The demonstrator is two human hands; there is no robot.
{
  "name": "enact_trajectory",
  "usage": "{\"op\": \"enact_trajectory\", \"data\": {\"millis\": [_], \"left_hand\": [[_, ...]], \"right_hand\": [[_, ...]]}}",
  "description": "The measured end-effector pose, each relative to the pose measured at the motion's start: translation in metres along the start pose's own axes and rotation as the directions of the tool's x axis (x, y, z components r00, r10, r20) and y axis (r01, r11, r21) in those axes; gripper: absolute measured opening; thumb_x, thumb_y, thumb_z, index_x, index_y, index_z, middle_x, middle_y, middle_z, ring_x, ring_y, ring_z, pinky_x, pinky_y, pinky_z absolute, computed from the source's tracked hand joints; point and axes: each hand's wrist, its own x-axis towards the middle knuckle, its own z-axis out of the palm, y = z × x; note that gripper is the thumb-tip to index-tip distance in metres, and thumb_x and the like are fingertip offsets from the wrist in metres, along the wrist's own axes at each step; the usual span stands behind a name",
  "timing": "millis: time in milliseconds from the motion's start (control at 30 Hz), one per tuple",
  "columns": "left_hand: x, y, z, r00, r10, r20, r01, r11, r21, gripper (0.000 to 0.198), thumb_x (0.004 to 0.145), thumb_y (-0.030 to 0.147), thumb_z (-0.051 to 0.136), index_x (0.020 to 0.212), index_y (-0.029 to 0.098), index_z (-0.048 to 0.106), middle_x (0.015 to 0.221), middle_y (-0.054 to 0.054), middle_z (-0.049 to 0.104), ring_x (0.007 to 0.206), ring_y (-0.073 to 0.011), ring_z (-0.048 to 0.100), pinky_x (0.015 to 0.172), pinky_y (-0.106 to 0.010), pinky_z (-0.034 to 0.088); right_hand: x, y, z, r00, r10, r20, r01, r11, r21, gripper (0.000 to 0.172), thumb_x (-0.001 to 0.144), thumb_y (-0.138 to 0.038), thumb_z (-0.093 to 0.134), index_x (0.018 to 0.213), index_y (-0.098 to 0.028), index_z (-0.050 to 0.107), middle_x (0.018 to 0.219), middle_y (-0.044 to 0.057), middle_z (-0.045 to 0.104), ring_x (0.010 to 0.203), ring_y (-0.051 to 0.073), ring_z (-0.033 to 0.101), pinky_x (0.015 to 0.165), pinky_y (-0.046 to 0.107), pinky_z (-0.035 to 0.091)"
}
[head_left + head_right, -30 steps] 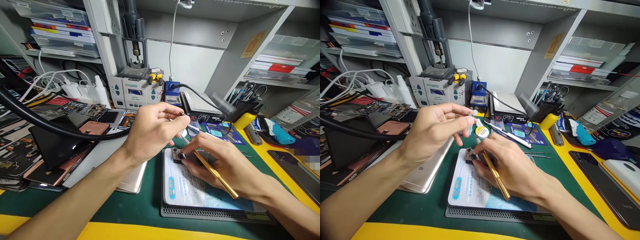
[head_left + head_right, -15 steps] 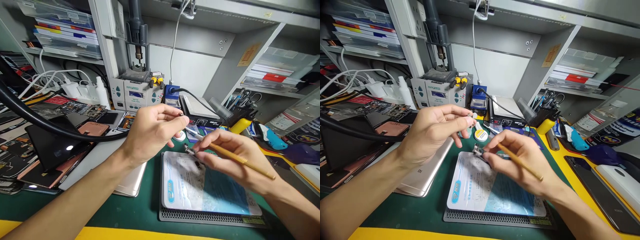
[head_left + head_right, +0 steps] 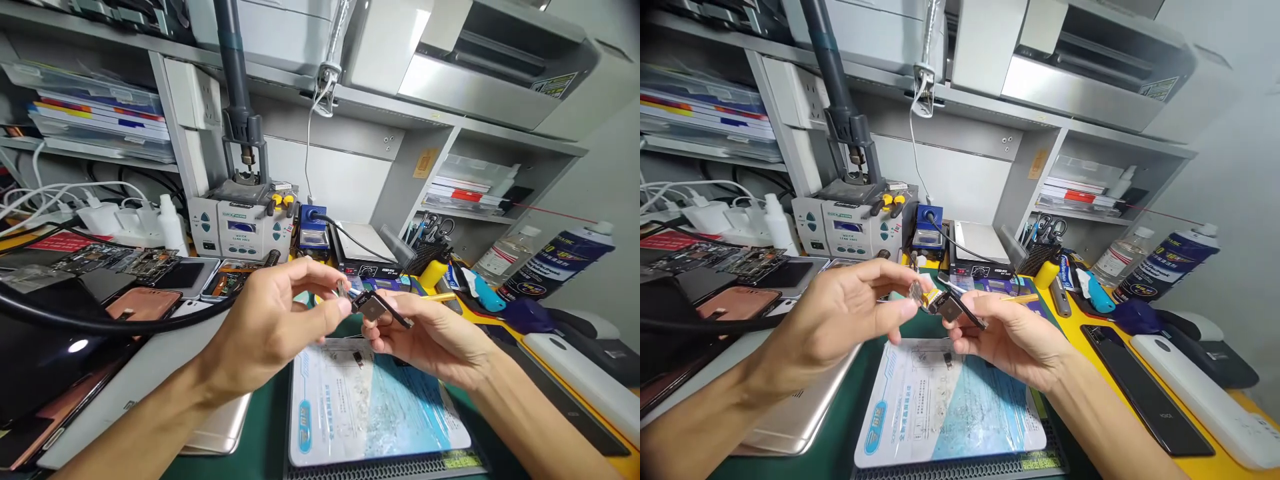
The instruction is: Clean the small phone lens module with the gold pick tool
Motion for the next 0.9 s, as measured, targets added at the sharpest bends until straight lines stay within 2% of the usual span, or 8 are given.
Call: {"op": "enact_trajectory", "data": {"millis": [133, 233, 367, 467, 533, 700, 800, 900], "left_hand": [[-0.002, 0.003, 0.001, 0.990, 0.035, 0.139, -0.056, 0.987, 0.149, 0.019, 0.081, 0.024, 0.075, 0.100, 0.024, 0.074, 0.115, -0.003, 0.070, 0.107, -0.0223, 0.064, 0.069, -0.025, 0.053], [-0.004, 0.005, 0.006, 0.983, 0.022, 0.180, -0.067, 0.966, 0.251, 0.017, 0.080, 0.021, 0.074, 0.097, 0.024, 0.074, 0.115, -0.001, 0.071, 0.097, -0.0182, 0.065, 0.067, -0.024, 0.051], [-0.007, 0.008, 0.011, 0.984, -0.063, 0.169, 0.008, 0.952, 0.306, 0.018, 0.082, 0.024, 0.073, 0.100, 0.023, 0.075, 0.110, -0.001, 0.073, 0.075, -0.0136, 0.060, 0.065, -0.025, 0.049], [-0.007, 0.009, 0.008, 0.983, -0.120, 0.137, 0.090, 0.974, 0.207, 0.019, 0.081, 0.023, 0.076, 0.099, 0.022, 0.077, 0.104, -0.001, 0.072, 0.068, -0.0120, 0.055, 0.063, -0.026, 0.047], [-0.004, 0.009, 0.006, 0.980, -0.159, 0.118, 0.150, 0.985, 0.082, 0.020, 0.080, 0.027, 0.079, 0.099, 0.022, 0.078, 0.102, -0.002, 0.072, 0.064, -0.0112, 0.053, 0.059, -0.026, 0.046], [0.003, 0.010, 0.003, 0.976, -0.217, 0.028, 0.219, 0.973, -0.077, 0.023, 0.081, 0.036, 0.078, 0.097, 0.019, 0.079, 0.108, -0.005, 0.074, 0.064, -0.0098, 0.056, 0.062, -0.025, 0.049], [0.003, 0.011, 0.005, 0.967, -0.254, 0.016, 0.253, 0.957, -0.140, 0.025, 0.081, 0.036, 0.079, 0.098, 0.017, 0.080, 0.109, -0.007, 0.074, 0.074, -0.0131, 0.059, 0.064, -0.024, 0.052], [0.001, 0.011, 0.008, 0.965, -0.261, 0.023, 0.260, 0.949, -0.179, 0.023, 0.081, 0.034, 0.079, 0.097, 0.018, 0.081, 0.108, -0.007, 0.074, 0.084, -0.0162, 0.061, 0.066, -0.023, 0.054]], "right_hand": [[0.000, 0.000, -0.004, 0.998, 0.050, 0.029, -0.051, 0.998, 0.027, 0.013, 0.099, -0.027, 0.067, 0.099, -0.014, 0.070, 0.089, 0.001, 0.073, 0.077, 0.017, 0.072, 0.073, 0.035, 0.060], [0.000, 0.002, -0.004, 0.997, 0.065, 0.037, -0.066, 0.997, 0.035, 0.015, 0.099, -0.029, 0.067, 0.098, -0.014, 0.069, 0.087, 0.000, 0.072, 0.075, 0.017, 0.071, 0.071, 0.034, 0.059], [0.000, 0.005, 0.001, 0.998, 0.052, 0.036, -0.053, 0.998, 0.015, 0.018, 0.099, -0.031, 0.066, 0.094, -0.014, 0.069, 0.084, 0.000, 0.072, 0.072, 0.016, 0.070, 0.068, 0.033, 0.059], [0.001, 0.004, 0.004, 1.000, 0.004, 0.014, -0.004, 0.999, -0.042, 0.020, 0.099, -0.032, 0.066, 0.092, -0.014, 0.069, 0.081, -0.001, 0.071, 0.070, 0.015, 0.070, 0.066, 0.032, 0.058], [-0.001, 0.001, 0.004, 0.995, -0.091, -0.042, 0.087, 0.992, -0.087, 0.018, 0.099, -0.030, 0.066, 0.091, -0.014, 0.070, 0.079, -0.001, 0.072, 0.068, 0.015, 0.070, 0.065, 0.030, 0.058], [-0.014, -0.013, 0.001, 0.910, -0.384, -0.156, 0.356, 0.917, -0.181, 0.023, 0.099, -0.033, 0.066, 0.090, -0.013, 0.074, 0.056, 0.000, 0.073, 0.049, 0.010, 0.065, 0.052, 0.018, 0.050], [-0.019, -0.012, 0.008, 0.915, -0.386, -0.114, 0.361, 0.912, -0.193, 0.016, 0.094, -0.033, 0.070, 0.093, -0.018, 0.072, 0.056, 0.001, 0.076, 0.041, 0.012, 0.065, 0.043, 0.019, 0.050], [-0.019, -0.006, 0.017, 0.935, -0.343, -0.085, 0.322, 0.926, -0.197, 0.014, 0.091, -0.031, 0.074, 0.087, -0.019, 0.068, 0.062, 0.003, 0.078, 0.044, 0.014, 0.069, 0.046, 0.023, 0.055]]}}
